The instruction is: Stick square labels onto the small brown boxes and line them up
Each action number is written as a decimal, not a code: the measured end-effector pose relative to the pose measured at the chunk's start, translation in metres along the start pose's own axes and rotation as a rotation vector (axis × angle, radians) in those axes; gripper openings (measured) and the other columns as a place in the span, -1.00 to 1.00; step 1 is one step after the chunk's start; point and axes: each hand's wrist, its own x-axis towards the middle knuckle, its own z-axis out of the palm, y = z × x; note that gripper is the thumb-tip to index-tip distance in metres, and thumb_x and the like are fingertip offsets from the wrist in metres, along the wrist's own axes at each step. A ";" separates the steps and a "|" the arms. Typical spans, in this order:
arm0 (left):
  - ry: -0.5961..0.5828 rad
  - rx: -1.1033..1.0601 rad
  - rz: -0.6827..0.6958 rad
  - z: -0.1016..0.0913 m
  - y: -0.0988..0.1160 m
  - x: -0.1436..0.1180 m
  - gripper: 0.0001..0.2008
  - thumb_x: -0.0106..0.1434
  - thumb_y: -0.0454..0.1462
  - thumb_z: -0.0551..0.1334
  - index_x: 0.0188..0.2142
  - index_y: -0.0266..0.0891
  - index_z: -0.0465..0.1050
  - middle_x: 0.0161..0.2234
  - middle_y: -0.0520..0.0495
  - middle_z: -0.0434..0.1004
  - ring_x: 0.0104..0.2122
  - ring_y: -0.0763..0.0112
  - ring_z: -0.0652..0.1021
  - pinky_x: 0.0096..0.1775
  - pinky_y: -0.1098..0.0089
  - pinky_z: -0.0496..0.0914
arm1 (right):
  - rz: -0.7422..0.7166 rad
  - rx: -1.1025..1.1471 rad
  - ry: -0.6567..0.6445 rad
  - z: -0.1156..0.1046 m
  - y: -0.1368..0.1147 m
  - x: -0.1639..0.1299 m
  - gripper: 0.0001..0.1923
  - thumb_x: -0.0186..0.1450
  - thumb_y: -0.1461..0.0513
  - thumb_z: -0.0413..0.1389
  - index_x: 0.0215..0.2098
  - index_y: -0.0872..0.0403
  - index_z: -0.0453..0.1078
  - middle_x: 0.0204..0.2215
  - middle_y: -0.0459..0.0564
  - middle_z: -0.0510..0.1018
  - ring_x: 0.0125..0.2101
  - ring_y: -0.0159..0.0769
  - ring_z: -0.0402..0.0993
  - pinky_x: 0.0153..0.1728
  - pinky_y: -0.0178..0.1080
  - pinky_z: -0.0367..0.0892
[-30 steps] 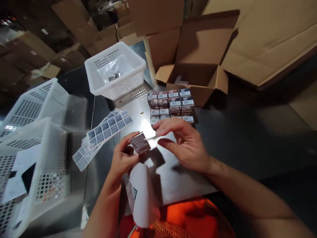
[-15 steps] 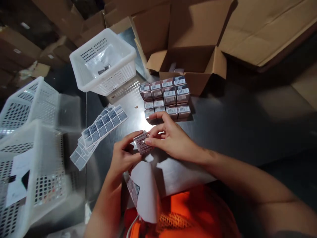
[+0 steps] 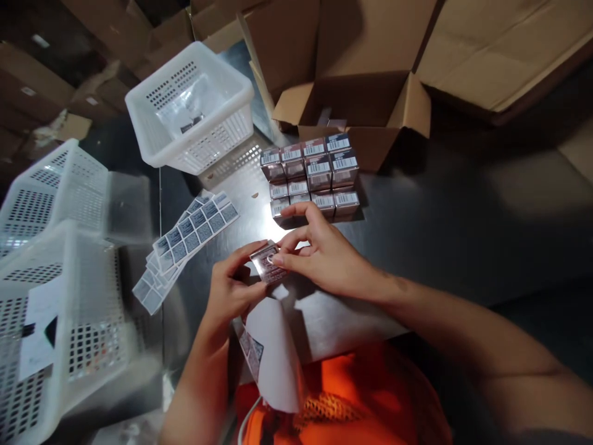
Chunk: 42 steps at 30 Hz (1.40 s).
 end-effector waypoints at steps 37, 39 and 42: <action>0.755 0.435 0.011 -0.013 -0.013 0.006 -0.45 0.09 -0.29 0.40 0.10 -0.11 0.48 -0.13 0.00 0.59 -0.34 0.46 0.53 -0.40 0.48 0.34 | -0.376 -0.790 -0.109 0.032 0.050 -0.009 -0.83 0.29 0.36 0.29 -0.17 0.04 0.51 -0.34 -0.16 0.67 -0.35 -0.32 0.62 -0.32 -0.33 0.39; 0.773 0.484 0.001 -0.013 -0.012 0.007 -0.47 0.07 -0.23 0.42 0.07 -0.13 0.52 -0.16 -0.04 0.51 -0.33 0.43 0.50 -0.37 0.44 0.36 | -0.498 -0.861 -0.091 0.032 0.050 -0.010 -0.90 0.32 0.35 0.26 -0.21 0.06 0.51 -0.37 -0.15 0.67 -0.39 -0.33 0.61 -0.33 -0.31 0.39; 0.807 0.528 -0.046 -0.014 -0.013 0.009 -0.48 0.02 -0.16 0.44 0.01 -0.15 0.55 -0.19 -0.06 0.42 -0.29 0.36 0.48 -0.29 0.38 0.39 | -0.846 -1.050 -0.009 0.034 0.050 -0.012 -0.95 0.37 0.31 0.19 -0.24 0.09 0.52 -0.31 -0.05 0.67 -0.28 -0.24 0.60 -0.17 -0.20 0.40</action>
